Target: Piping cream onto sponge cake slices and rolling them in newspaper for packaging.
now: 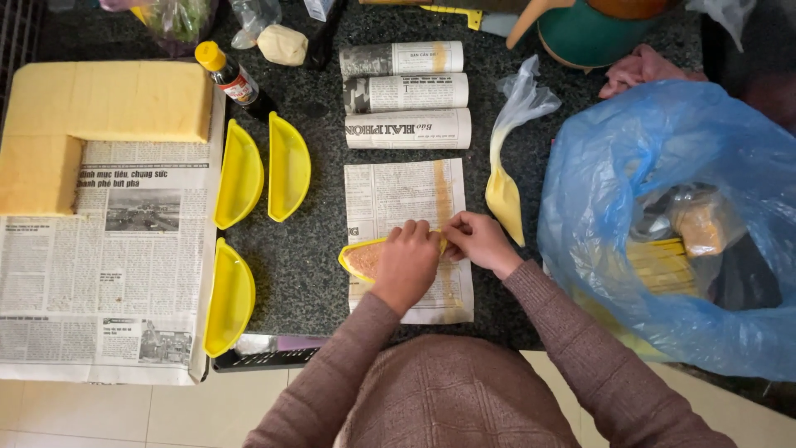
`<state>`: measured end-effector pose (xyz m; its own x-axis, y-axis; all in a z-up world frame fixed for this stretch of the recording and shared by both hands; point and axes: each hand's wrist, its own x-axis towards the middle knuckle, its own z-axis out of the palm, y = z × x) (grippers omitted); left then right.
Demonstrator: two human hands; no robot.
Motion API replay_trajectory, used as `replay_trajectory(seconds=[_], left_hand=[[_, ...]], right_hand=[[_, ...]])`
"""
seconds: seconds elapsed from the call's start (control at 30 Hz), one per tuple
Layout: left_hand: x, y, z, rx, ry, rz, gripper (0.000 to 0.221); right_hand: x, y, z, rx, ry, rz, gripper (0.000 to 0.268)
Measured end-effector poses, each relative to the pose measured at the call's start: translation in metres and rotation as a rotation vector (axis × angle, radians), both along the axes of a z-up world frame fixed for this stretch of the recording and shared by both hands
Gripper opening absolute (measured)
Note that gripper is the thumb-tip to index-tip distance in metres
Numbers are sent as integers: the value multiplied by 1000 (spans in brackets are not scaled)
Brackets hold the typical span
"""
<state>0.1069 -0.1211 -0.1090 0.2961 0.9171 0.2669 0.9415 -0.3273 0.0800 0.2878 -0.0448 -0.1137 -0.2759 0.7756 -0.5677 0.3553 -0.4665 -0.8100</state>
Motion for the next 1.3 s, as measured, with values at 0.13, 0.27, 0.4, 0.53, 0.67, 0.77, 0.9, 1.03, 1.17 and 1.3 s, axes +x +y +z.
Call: replay_trajectory(seconds=[0.13, 0.27, 0.4, 0.53, 0.67, 0.77, 0.9, 1.03, 1.17, 1.3], left_hand=[[-52, -13, 42, -312, -409, -9, 39], [-127, -49, 63, -322, -709, 199, 56], [-151, -81, 15, -316, -758, 335, 65], [-132, -86, 3, -240, -917, 418, 49], [-116, -84, -2, -156, -938, 476, 36], [-112, -86, -15, -149, -896, 505, 34], [-117, -84, -11, -177, -880, 500, 34], [-124, -74, 22, -189, -805, 337, 58], [-98, -57, 47, -218, -338, 47, 95], [-61, -44, 34, -323, -151, -11, 106]], right_hand=[[5, -10, 30, 302, -135, 241, 41], [5, -25, 55, 652, -227, 511, 67], [-4, -34, 45, 657, -279, 553, 64], [-10, -33, 41, 568, -267, 535, 65], [-11, -31, 45, 578, -251, 515, 68], [-10, -33, 38, 614, -265, 528, 64], [-8, -32, 33, 625, -263, 517, 62], [-9, -31, 43, 591, -255, 557, 70], [-10, -32, 32, 643, -325, 611, 70], [-8, -28, 32, 644, -325, 651, 64]])
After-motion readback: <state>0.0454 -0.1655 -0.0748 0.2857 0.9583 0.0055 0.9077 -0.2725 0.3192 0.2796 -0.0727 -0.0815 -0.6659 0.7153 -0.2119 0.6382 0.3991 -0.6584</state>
